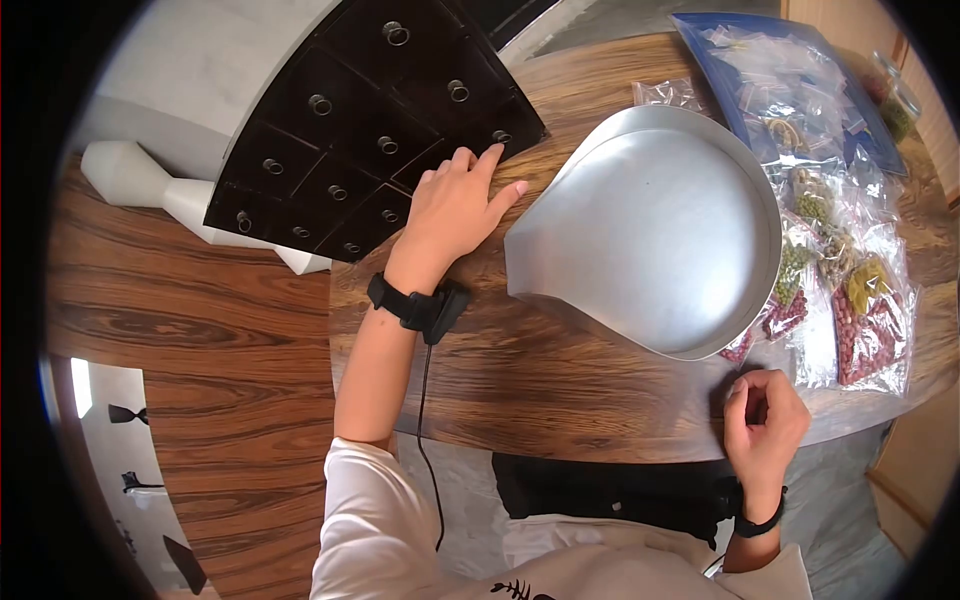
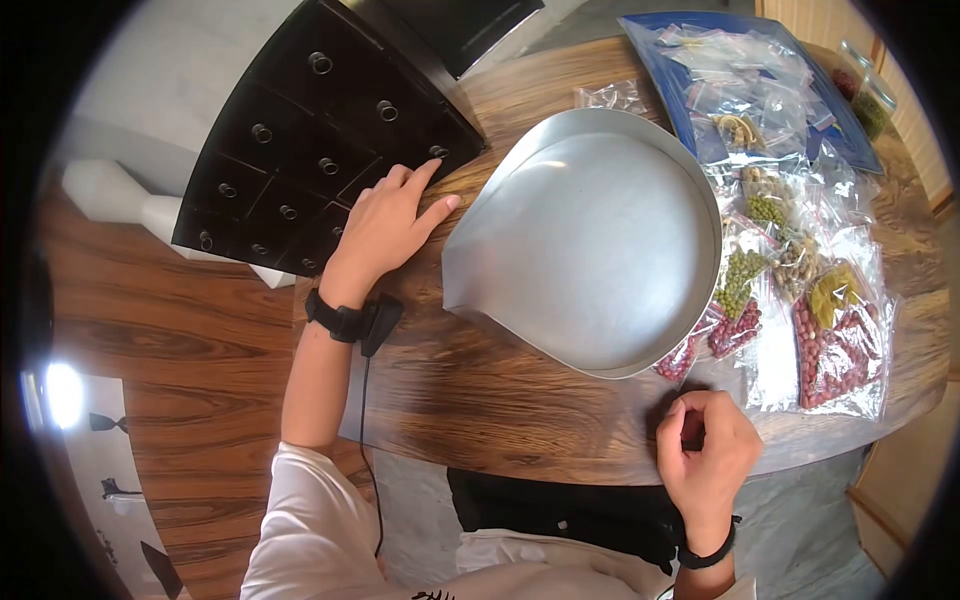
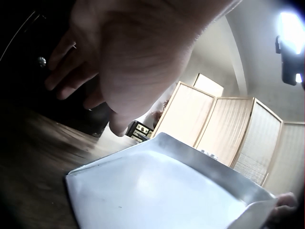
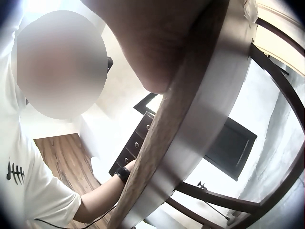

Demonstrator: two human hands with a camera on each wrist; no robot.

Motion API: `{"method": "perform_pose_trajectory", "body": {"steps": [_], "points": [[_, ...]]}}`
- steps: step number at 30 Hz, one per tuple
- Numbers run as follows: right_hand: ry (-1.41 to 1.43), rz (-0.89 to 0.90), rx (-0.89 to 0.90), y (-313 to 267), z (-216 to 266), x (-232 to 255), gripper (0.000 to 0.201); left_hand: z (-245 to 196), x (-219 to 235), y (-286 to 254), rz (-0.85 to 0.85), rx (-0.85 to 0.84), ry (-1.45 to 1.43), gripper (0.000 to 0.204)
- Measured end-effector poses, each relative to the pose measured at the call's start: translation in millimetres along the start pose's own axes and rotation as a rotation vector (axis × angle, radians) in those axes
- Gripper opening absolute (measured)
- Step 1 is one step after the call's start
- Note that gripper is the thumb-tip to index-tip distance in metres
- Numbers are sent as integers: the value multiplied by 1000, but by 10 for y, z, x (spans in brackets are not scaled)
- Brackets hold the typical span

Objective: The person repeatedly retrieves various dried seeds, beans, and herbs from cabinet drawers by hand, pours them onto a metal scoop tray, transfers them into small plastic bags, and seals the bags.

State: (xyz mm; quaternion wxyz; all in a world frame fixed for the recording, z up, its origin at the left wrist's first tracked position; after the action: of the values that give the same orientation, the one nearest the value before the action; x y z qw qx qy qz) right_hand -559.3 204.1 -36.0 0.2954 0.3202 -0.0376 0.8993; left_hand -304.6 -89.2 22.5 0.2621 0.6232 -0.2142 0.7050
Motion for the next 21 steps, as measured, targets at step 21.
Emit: {"method": "perform_pose_trajectory", "body": {"steps": [21], "points": [[20,1,-12,-15,-18,2,10,-82,18,102,-261,7,-18,44]]}}
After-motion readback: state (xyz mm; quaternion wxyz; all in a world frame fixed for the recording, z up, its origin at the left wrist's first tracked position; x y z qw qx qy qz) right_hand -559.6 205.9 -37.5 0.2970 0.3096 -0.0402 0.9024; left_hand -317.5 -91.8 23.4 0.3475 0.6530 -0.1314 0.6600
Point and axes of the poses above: each hand's wrist, its own y-axis towards the middle knuckle, its own x-axis out of the back of the hand, z = x × y, the point moved 10 cm from there along y, towards the middle knuckle, and after that the axes turned 8 degrees about -x, right-handed, at the moved point
